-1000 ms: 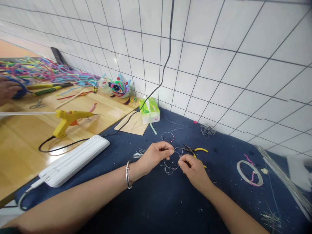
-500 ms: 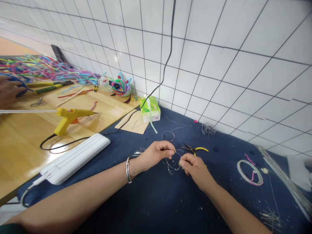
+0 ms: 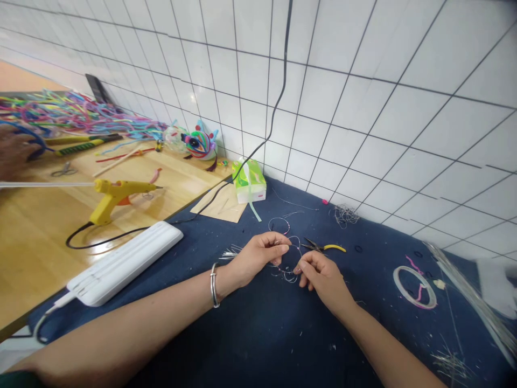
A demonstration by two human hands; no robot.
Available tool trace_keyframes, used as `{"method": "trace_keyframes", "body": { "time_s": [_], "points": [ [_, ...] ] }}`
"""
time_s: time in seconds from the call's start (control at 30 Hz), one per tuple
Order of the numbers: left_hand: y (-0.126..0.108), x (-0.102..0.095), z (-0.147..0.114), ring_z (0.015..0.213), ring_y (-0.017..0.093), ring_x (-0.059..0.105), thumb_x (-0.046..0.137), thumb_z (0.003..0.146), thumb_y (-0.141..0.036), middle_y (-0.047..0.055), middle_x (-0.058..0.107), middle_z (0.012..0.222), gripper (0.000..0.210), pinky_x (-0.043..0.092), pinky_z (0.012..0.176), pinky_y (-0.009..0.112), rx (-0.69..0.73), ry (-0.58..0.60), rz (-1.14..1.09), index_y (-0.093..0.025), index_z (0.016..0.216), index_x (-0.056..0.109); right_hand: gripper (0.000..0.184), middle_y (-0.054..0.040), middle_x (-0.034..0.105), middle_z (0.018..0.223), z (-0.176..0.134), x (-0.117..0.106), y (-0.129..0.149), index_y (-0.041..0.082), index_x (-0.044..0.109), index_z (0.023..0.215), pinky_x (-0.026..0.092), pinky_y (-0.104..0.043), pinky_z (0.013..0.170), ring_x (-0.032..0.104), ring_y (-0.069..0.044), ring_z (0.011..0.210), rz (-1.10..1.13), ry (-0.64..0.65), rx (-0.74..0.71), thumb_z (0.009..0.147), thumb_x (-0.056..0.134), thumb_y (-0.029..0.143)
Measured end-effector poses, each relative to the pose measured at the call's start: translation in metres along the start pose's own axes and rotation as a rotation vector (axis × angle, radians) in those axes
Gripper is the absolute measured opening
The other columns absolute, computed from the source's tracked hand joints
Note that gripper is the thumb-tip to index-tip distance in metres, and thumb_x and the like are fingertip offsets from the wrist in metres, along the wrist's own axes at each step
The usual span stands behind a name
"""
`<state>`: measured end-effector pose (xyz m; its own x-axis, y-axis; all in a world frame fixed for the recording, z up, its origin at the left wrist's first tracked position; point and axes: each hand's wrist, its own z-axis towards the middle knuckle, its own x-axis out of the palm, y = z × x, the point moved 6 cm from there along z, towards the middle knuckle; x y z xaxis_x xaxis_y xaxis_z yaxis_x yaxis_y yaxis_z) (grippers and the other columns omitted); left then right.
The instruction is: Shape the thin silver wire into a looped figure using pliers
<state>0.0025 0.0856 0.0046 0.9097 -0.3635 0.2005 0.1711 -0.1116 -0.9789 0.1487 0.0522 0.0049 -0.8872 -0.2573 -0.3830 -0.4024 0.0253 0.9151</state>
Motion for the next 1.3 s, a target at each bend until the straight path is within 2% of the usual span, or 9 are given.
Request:
{"method": "trace_keyframes", "body": {
  "time_s": [0.1, 0.23, 0.33, 0.57, 0.83, 0.93, 1.03, 1.17, 1.3],
  "points": [
    [-0.001, 0.0, 0.0, 0.052, 0.006, 0.043, 0.062, 0.073, -0.03, -0.002, 0.054, 0.07, 0.022, 0.034, 0.052, 0.021, -0.018, -0.01, 0.045, -0.015, 0.089, 0.06, 0.014, 0.002, 0.059, 0.068, -0.001, 0.002, 0.001, 0.019, 0.051, 0.077, 0.04, -0.02, 0.05, 0.052, -0.008, 0.051, 0.013, 0.012, 0.006, 0.083, 0.043, 0.029],
    [-0.002, 0.001, -0.001, 0.05, 0.006, 0.042, 0.059, 0.075, -0.028, -0.003, 0.052, 0.06, 0.016, 0.032, 0.052, 0.021, -0.012, 0.006, 0.103, -0.015, 0.084, 0.061, 0.012, 0.0029, 0.058, 0.064, -0.003, 0.002, 0.002, 0.019, 0.05, 0.074, 0.041, -0.021, 0.054, 0.052, -0.008, 0.053, -0.013, 0.019, -0.01, 0.082, 0.044, 0.027],
    [-0.002, 0.001, 0.0, 0.052, 0.006, 0.042, 0.059, 0.075, -0.026, -0.004, 0.051, 0.058, 0.014, 0.033, 0.054, 0.021, -0.005, 0.034, 0.109, -0.015, 0.082, 0.061, 0.012, 0.0028, 0.057, 0.064, -0.003, 0.004, 0.001, 0.019, 0.05, 0.073, 0.039, -0.02, 0.052, 0.051, -0.008, 0.053, 0.061, 0.058, 0.01, 0.081, 0.044, 0.025],
    [0.006, 0.005, -0.001, 0.054, 0.007, 0.043, 0.058, 0.075, -0.028, -0.001, 0.053, 0.067, 0.018, 0.034, 0.055, 0.022, -0.055, 0.101, 0.019, -0.015, 0.087, 0.062, 0.011, 0.0034, 0.056, 0.063, -0.001, 0.002, 0.004, 0.018, 0.051, 0.072, 0.039, -0.02, 0.055, 0.05, -0.008, 0.053, 0.004, 0.087, -0.045, 0.08, 0.045, 0.023],
    [0.003, 0.004, 0.002, 0.056, 0.008, 0.045, 0.057, 0.076, -0.024, -0.001, 0.053, 0.062, 0.014, 0.035, 0.059, 0.023, -0.019, 0.158, 0.077, -0.015, 0.086, 0.063, 0.011, 0.0028, 0.056, 0.064, -0.002, 0.007, -0.002, 0.019, 0.049, 0.073, 0.038, -0.02, 0.052, 0.048, -0.007, 0.051, 0.157, 0.145, 0.026, 0.079, 0.046, 0.028],
    [0.003, 0.003, 0.002, 0.059, 0.008, 0.047, 0.057, 0.076, -0.023, 0.0, 0.055, 0.068, 0.014, 0.037, 0.06, 0.023, -0.021, 0.165, 0.06, -0.015, 0.086, 0.062, 0.012, 0.0033, 0.055, 0.064, -0.001, 0.007, -0.005, 0.019, 0.048, 0.073, 0.037, -0.02, 0.051, 0.047, -0.008, 0.05, 0.174, 0.138, 0.032, 0.08, 0.045, 0.029],
    [0.003, 0.003, 0.001, 0.059, 0.008, 0.047, 0.058, 0.076, -0.024, 0.001, 0.056, 0.073, 0.015, 0.037, 0.06, 0.023, -0.028, 0.141, 0.038, -0.014, 0.087, 0.062, 0.014, 0.0044, 0.051, 0.061, 0.001, 0.0, -0.002, 0.019, 0.05, 0.072, 0.036, -0.021, 0.053, 0.046, -0.008, 0.052, 0.036, 0.065, -0.028, 0.081, 0.044, 0.028],
    [0.002, 0.005, -0.001, 0.057, 0.007, 0.046, 0.059, 0.075, -0.026, 0.0, 0.054, 0.068, 0.016, 0.038, 0.057, 0.022, -0.018, 0.102, 0.066, -0.013, 0.084, 0.061, 0.014, 0.0051, 0.044, 0.058, 0.001, -0.007, 0.008, 0.019, 0.05, 0.067, 0.033, -0.021, 0.056, 0.044, -0.009, 0.056, -0.225, -0.024, -0.159, 0.079, 0.044, 0.023],
    [0.001, 0.006, -0.003, 0.057, 0.007, 0.046, 0.059, 0.075, -0.028, 0.0, 0.054, 0.069, 0.016, 0.038, 0.056, 0.022, 0.007, 0.063, 0.131, -0.014, 0.081, 0.061, 0.014, 0.0047, 0.043, 0.058, 0.0, -0.004, 0.014, 0.019, 0.048, 0.064, 0.031, -0.021, 0.056, 0.042, -0.009, 0.056, -0.314, -0.04, -0.243, 0.077, 0.043, 0.017]
  ]
}}
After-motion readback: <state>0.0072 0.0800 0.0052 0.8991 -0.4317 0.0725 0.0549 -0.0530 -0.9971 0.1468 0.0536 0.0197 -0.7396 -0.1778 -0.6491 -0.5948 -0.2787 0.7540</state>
